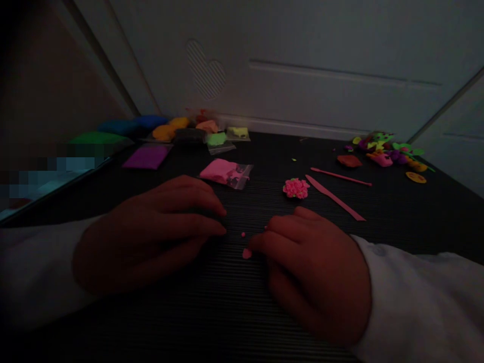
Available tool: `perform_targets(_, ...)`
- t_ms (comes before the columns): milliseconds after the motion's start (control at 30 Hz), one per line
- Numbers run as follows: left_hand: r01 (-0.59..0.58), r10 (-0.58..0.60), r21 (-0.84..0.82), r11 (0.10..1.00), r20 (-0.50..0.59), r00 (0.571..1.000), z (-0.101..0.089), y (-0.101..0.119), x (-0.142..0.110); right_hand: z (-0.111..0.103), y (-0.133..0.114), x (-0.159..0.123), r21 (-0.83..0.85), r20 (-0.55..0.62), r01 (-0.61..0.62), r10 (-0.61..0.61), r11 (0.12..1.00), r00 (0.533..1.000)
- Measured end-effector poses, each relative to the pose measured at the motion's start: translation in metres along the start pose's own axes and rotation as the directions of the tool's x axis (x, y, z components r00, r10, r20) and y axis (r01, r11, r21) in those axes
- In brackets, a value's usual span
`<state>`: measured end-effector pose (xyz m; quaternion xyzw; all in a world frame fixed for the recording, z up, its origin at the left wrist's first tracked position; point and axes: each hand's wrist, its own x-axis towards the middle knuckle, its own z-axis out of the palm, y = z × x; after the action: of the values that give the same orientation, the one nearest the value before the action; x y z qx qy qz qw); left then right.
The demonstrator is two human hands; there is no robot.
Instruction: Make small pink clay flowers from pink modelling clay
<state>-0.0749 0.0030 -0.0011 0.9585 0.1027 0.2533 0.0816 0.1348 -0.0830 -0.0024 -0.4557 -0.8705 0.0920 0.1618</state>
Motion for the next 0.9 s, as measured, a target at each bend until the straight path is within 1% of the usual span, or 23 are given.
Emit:
perform_targets(133, -0.006, 0.006, -0.019, 1.0, 0.022, 1.0, 0.0, 0.002, 0.0, 0.0, -0.001, 0.001, 0.005, 0.024, -0.001, 0.001, 1.0, 1.0)
perform_targets(367, -0.001, 0.001, -0.01, 1.0, 0.01, 1.0, 0.001, 0.0, 0.0, 0.0, -0.002, 0.001, -0.004, 0.01, 0.011, -0.011, 1.0, 1.0)
perform_targets(500, -0.006, 0.006, -0.021, 1.0, 0.02, 1.0, 0.0, 0.001, 0.0, 0.0, -0.001, 0.0, 0.0, 0.027, 0.031, -0.031, 1.0, 0.999)
perform_targets(667, -0.036, 0.038, -0.022, 0.999, 0.085, 0.996, -0.001, 0.01, -0.002, -0.001, 0.0, 0.001, 0.006, 0.011, 0.028, -0.028, 1.0, 1.0)
perform_targets(767, -0.008, 0.011, -0.027, 1.0, 0.12, 0.993, 0.0, 0.014, -0.004, -0.001, 0.0, 0.001, 0.008, -0.004, 0.021, -0.021, 1.0, 1.0)
perform_targets(900, 0.026, -0.024, -0.012, 1.0, 0.123, 0.992, 0.0, 0.015, -0.004, -0.001, 0.0, 0.001, 0.024, -0.005, 0.041, -0.04, 0.999, 0.999)
